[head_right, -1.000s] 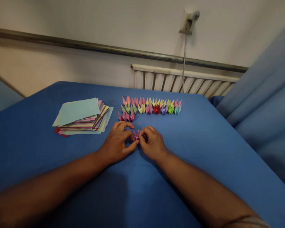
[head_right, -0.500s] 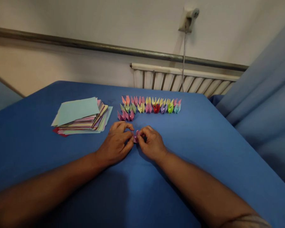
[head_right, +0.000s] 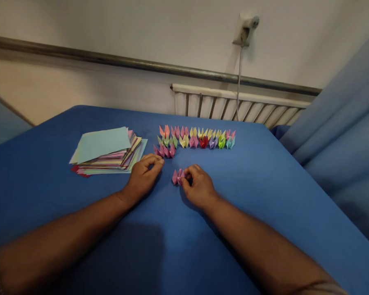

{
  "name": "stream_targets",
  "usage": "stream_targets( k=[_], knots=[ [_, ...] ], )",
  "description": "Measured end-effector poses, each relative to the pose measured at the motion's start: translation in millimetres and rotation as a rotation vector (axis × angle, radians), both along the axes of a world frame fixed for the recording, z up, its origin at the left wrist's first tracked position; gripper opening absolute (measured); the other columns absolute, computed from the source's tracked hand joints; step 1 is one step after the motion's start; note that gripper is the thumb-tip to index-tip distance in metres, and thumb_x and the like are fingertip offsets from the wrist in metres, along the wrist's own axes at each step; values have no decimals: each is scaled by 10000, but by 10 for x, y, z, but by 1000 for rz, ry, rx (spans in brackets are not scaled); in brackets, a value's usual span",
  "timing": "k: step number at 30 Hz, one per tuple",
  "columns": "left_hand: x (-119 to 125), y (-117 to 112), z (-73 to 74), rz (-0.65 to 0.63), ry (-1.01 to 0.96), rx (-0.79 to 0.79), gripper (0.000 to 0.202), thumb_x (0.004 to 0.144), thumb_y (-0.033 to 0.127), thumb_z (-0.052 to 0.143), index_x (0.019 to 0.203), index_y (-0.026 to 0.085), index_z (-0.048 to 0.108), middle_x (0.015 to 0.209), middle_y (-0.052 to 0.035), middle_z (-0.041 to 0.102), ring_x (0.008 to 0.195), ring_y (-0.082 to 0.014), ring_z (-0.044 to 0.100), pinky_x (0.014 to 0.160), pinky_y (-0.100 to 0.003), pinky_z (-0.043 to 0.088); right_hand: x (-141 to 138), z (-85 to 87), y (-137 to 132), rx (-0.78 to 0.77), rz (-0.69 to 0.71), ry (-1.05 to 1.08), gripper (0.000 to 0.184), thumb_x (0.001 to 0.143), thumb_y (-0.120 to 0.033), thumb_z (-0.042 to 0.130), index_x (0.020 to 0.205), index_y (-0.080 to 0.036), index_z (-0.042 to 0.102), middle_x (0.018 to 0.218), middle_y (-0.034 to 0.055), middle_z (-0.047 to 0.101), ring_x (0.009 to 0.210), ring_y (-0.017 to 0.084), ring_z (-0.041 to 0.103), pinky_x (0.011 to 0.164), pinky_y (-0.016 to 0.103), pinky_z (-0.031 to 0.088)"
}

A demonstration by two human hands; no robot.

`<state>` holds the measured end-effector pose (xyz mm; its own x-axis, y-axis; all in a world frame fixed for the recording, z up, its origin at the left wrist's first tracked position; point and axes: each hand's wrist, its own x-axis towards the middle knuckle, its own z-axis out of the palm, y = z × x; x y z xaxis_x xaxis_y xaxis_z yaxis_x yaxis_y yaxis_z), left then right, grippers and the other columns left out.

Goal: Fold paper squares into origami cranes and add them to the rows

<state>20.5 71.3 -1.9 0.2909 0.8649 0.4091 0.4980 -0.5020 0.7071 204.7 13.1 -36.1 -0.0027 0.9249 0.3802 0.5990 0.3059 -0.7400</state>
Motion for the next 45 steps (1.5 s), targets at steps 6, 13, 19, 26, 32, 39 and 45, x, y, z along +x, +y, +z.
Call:
stream_targets(
  k=[6,13,19,26,32,39,45],
  knots=[
    [37,-45,-81,-74,60,-124,322,827,286,466,522,194,421,561,27,482,611,-139,487,647,-272,387,34,-107,59,-11,-31,147,54,805,-207,561,782,-201,610,787,13,606,700,144,581,672,272,479],
    [64,-93,-114,-320,317,-60,269,797,225,490,536,192,432,559,14,506,618,-152,480,644,-283,364,184,-97,637,-29,-100,197,97,793,-277,558,789,-190,600,741,-1,617,639,140,572,624,256,455],
    [41,-65,-145,-310,315,-51,282,813,235,483,541,190,424,563,18,507,619,-149,484,658,-285,364,203,-129,1112,-54,-87,17,62,775,-236,523,747,-195,560,667,-21,575,615,143,551,589,243,421],
    [55,-54,-139,-290,318,-96,277,812,236,483,544,183,437,567,23,512,619,-137,478,675,-278,362,187,-225,1140,-50,-84,-25,62,791,-236,518,799,-204,571,725,0,589,656,155,562,613,252,425],
    [52,-47,-149,-289,316,-102,284,827,246,467,553,175,438,576,35,503,589,-116,456,749,-288,363,154,-188,1132,-41,-62,-63,68,797,-212,520,807,-198,586,778,12,598,675,149,551,641,253,419],
    [37,-32,-161,-289,323,-100,300,831,249,462,547,178,397,559,36,464,589,-121,437,685,-284,338,130,-144,1094,-12,-52,-115,60,805,-188,521,811,-189,581,822,24,585,733,156,543,694,267,413],
    [29,-4,-188,-283,338,-93,330,850,275,454,545,182,365,548,36,427,602,-131,427,665,-288,318,130,-143,1115,-9,-71,-120,58,802,-175,524,813,-187,580,819,28,586,742,161,543,707,278,415]
  ],
)
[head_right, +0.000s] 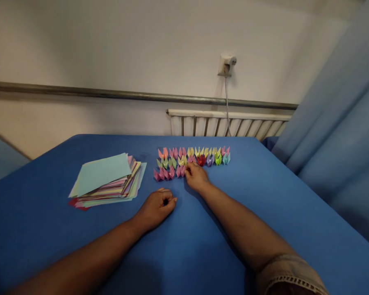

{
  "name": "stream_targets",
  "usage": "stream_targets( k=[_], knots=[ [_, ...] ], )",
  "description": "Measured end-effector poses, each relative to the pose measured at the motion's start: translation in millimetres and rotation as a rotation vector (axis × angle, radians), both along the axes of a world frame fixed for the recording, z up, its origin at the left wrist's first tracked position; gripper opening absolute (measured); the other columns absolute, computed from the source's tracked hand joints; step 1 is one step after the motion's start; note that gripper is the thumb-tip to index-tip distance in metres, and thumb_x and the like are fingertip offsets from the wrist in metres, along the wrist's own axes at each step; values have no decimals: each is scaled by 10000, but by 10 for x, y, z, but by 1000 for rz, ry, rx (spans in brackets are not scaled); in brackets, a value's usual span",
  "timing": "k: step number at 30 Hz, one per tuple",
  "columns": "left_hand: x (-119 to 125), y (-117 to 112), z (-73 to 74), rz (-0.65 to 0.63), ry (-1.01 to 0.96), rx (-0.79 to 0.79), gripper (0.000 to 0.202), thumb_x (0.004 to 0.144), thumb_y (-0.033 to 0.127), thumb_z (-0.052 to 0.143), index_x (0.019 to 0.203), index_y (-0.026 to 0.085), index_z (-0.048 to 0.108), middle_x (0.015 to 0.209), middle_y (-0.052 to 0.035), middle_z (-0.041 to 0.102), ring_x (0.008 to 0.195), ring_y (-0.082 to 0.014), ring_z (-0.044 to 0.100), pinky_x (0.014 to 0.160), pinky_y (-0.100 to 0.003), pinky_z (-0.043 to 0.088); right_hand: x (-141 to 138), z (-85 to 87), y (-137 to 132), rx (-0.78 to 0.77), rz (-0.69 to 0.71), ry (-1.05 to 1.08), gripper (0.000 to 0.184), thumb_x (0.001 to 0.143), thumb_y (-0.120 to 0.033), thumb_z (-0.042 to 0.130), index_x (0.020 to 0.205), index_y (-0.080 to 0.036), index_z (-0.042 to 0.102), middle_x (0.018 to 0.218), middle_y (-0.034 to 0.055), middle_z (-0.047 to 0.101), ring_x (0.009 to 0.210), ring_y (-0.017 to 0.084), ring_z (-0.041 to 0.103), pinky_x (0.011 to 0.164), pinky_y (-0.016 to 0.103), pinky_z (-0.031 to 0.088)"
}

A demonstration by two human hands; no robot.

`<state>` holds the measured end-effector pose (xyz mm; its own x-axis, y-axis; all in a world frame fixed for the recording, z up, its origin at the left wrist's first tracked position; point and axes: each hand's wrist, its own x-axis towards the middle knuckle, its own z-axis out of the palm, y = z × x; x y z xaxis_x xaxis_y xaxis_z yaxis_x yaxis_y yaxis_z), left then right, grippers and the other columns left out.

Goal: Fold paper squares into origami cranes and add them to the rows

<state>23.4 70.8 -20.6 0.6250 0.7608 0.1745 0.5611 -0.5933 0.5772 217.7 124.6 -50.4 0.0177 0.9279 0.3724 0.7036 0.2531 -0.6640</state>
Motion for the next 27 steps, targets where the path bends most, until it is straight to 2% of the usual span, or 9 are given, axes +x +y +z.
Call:
stream_targets(
  k=[10,16,19,23,25,27],
  knots=[
    [1,19,29,7,3,-14,330,837,286,454,537,193,352,539,32,419,603,-141,435,645,-285,325,-27,-26,-15,-22,-24,68,108,771,-189,552,878,-197,565,852,12,627,678,133,571,680,263,447],
    [-6,11,53,49,-8,17,321,839,304,465,544,196,399,545,24,460,612,-151,476,621,-280,338,-3,-25,-31,-38,-161,184,155,693,-158,538,840,-202,560,729,-13,606,643,146,556,662,268,434],
    [-70,46,149,140,-15,113,310,860,342,459,588,195,479,598,5,533,649,-166,514,632,-287,362,15,-62,-87,-98,-287,344,136,658,-174,530,788,-205,556,710,-16,594,668,155,564,671,273,436],
    [-284,211,356,320,46,365,266,876,357,445,705,191,563,749,-45,623,773,-210,563,737,-325,406,13,-147,-363,-173,-312,443,139,666,-199,499,798,-197,543,660,-15,586,597,154,574,568,254,440],
    [-437,329,458,390,125,492,231,854,362,481,880,167,604,910,-90,650,899,-250,573,829,-362,411,6,-178,-581,-184,-306,459,169,650,-183,499,811,-195,552,700,-8,608,613,150,583,568,247,444],
    [-602,444,537,511,210,580,325,822,362,519,1052,144,591,1148,-139,612,1051,-305,541,908,-414,391,-6,-192,-791,-173,-292,449,213,644,-172,510,847,-195,570,741,-3,624,622,144,576,580,246,446]
  ],
)
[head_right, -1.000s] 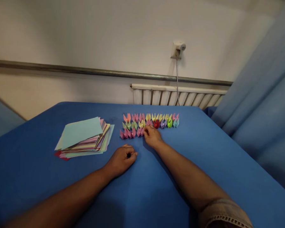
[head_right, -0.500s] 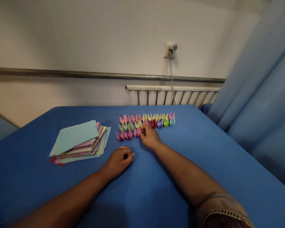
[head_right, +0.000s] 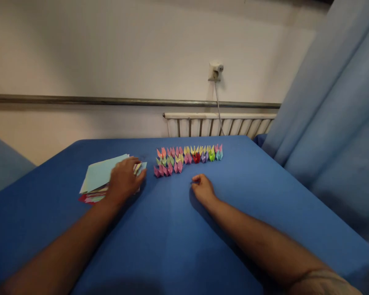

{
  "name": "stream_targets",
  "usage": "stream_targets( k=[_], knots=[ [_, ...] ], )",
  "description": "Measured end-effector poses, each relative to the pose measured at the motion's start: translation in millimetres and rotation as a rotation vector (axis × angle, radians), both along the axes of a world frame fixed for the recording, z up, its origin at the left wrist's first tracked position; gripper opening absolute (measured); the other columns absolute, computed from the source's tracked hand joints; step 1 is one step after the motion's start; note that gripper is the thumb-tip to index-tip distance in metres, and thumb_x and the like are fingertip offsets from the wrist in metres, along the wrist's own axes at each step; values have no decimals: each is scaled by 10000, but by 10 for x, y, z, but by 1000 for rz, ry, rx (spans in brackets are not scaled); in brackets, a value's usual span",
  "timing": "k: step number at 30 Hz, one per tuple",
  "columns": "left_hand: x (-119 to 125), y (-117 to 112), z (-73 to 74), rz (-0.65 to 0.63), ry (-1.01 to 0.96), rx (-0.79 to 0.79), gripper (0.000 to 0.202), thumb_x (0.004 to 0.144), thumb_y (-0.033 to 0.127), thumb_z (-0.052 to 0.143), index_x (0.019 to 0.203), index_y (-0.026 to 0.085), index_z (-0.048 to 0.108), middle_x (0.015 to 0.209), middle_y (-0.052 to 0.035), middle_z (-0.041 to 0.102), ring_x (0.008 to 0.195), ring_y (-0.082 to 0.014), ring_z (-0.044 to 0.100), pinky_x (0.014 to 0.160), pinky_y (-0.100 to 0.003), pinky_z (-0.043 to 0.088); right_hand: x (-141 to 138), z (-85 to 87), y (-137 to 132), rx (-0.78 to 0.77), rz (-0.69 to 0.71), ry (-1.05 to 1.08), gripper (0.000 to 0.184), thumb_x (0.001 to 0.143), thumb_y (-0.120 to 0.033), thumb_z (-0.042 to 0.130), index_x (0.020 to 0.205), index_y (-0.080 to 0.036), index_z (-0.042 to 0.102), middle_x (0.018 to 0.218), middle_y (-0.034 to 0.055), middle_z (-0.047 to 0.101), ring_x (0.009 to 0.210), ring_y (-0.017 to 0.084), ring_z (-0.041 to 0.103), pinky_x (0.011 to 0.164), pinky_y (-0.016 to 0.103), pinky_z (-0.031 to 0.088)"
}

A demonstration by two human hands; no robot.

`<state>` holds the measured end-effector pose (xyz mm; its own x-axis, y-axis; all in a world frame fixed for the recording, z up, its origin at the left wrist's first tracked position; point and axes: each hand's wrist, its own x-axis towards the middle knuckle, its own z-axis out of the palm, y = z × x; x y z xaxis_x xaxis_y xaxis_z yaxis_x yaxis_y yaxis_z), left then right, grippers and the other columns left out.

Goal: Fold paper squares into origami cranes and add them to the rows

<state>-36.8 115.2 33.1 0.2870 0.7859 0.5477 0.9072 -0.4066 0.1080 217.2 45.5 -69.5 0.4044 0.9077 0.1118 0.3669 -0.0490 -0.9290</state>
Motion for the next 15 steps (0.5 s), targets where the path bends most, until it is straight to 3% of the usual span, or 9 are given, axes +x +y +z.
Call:
stream_targets(
  k=[2,5,7,11,15],
  knots=[
    [-157,89,46,121,58,-10,430,809,414,529,1119,121,580,1301,-180,526,1150,-358,492,934,-457,384,-11,5,-141,15,36,-39,226,677,-174,501,883,-200,591,715,-11,623,616,142,568,592,247,445],
    [-336,146,62,255,101,-215,543,772,512,543,1116,96,601,1228,-222,574,1088,-396,537,857,-468,430,-12,37,-166,14,48,-105,208,703,-168,500,877,-203,609,697,-12,627,608,144,562,601,253,440],
    [-404,142,57,277,84,-341,557,774,540,523,1125,120,623,1162,-207,623,1040,-392,569,799,-451,446,-2,66,-85,4,49,-148,167,694,-138,511,800,-205,620,709,-5,639,634,147,571,623,256,435],
    [-460,115,56,306,-54,-409,511,782,529,507,1111,168,658,1114,-157,668,980,-351,605,724,-382,438,7,121,124,-37,88,-219,132,669,-90,541,636,-204,600,586,-17,607,547,128,537,558,231,395],
    [-504,132,68,337,-247,-421,442,787,517,509,1022,188,686,928,-102,705,830,-285,622,649,-331,414,-1,166,184,-20,103,-272,149,741,-110,503,732,-203,619,648,-14,635,548,121,539,546,225,384]
  ],
)
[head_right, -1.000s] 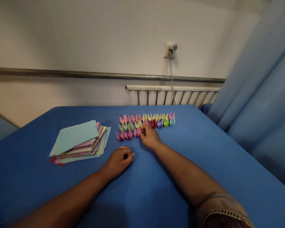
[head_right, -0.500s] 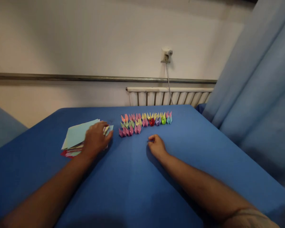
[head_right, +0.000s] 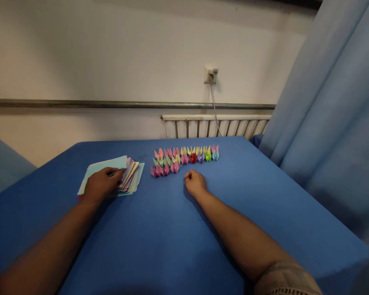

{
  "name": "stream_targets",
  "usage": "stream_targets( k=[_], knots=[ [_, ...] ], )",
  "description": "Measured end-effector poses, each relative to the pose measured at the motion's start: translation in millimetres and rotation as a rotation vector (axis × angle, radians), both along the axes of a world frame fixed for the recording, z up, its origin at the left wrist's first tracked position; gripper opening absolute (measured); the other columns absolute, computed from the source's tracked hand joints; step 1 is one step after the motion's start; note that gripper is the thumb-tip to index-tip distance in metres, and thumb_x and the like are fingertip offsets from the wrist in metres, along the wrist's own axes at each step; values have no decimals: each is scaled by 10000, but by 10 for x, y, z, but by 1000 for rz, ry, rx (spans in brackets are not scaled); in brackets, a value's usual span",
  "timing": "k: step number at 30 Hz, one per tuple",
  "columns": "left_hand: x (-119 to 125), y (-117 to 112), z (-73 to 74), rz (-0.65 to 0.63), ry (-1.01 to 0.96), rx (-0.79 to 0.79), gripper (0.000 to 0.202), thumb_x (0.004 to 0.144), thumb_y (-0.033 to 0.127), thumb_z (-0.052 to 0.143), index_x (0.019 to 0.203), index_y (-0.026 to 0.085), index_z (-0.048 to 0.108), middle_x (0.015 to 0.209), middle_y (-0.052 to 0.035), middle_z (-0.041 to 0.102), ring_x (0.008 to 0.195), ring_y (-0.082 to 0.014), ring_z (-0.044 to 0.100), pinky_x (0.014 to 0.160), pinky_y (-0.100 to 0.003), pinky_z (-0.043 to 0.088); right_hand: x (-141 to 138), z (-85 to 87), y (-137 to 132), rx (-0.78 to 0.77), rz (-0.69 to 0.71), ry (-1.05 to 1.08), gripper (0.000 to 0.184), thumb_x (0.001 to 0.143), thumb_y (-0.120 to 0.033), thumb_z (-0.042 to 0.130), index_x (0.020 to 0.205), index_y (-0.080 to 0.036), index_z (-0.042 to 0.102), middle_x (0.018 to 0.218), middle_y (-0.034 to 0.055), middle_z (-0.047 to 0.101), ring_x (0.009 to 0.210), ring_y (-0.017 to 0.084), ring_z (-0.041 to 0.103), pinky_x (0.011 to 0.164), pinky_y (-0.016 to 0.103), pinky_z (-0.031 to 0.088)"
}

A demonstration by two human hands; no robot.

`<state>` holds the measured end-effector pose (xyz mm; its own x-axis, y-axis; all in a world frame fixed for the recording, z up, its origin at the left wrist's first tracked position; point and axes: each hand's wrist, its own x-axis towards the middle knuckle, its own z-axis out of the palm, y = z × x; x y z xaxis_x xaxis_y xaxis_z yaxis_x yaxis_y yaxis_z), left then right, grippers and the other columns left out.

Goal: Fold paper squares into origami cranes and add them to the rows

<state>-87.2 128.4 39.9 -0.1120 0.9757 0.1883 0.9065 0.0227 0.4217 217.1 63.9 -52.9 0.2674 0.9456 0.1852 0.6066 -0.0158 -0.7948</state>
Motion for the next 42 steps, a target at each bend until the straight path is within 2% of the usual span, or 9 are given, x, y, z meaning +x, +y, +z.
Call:
stream_targets(
  k=[5,10,16,22,28,32,37,40,42],
  knots=[
    [-41,32,-15,47,-92,74,350,837,375,486,1030,148,670,880,-57,671,768,-210,575,651,-300,392,-4,43,-90,28,163,-83,178,723,-93,539,770,-225,649,707,-21,655,626,134,557,623,240,395],
    [-17,4,-25,11,31,137,422,919,420,362,986,137,667,748,-46,618,721,-206,535,646,-314,356,-11,69,-103,15,214,-123,202,737,-82,519,790,-227,649,744,-11,671,643,139,569,622,246,390],
    [-4,-12,-23,2,90,184,362,885,390,426,1062,163,646,869,-48,644,790,-212,543,682,-310,363,-21,86,-102,21,227,-125,206,745,-78,515,800,-227,646,802,-2,691,712,153,601,661,257,408],
    [-80,45,-84,42,-75,246,336,845,404,483,990,154,654,819,-27,640,811,-215,554,713,-328,391,-11,86,-87,15,230,-99,209,733,-65,525,782,-227,646,803,3,685,724,161,593,671,265,405],
    [54,-91,54,53,-268,539,318,870,396,481,1035,155,607,1056,-41,638,1003,-249,577,863,-376,422,-20,67,-80,19,228,21,198,702,-57,550,745,-228,640,786,0,676,741,164,587,712,280,417],
    [400,-438,55,-229,-260,710,143,863,254,498,932,179,598,1035,-47,663,1033,-215,600,942,-392,437,-15,64,-31,-30,229,221,108,794,-169,517,807,-201,620,815,30,681,671,149,610,624,262,456],
    [858,-848,-253,-1128,-83,407,188,853,94,463,906,211,600,1019,-38,695,1106,-190,576,1001,-406,401,149,153,15,-125,295,631,536,939,-540,231,903,-157,606,848,93,692,656,161,645,574,268,488],
    [960,-931,-360,-1307,-18,215,217,872,76,434,909,208,601,1069,-37,684,1179,-187,524,1015,-397,384,248,223,-8,-211,409,963,665,851,-720,293,827,-148,633,779,96,688,670,178,642,621,289,495],
    [957,-921,-370,-1344,0,141,231,877,78,416,893,208,607,1087,-40,677,1204,-193,502,1022,-403,376,268,247,-35,-260,454,996,601,787,-723,452,829,-153,639,771,81,690,662,179,637,636,300,498]
  ],
)
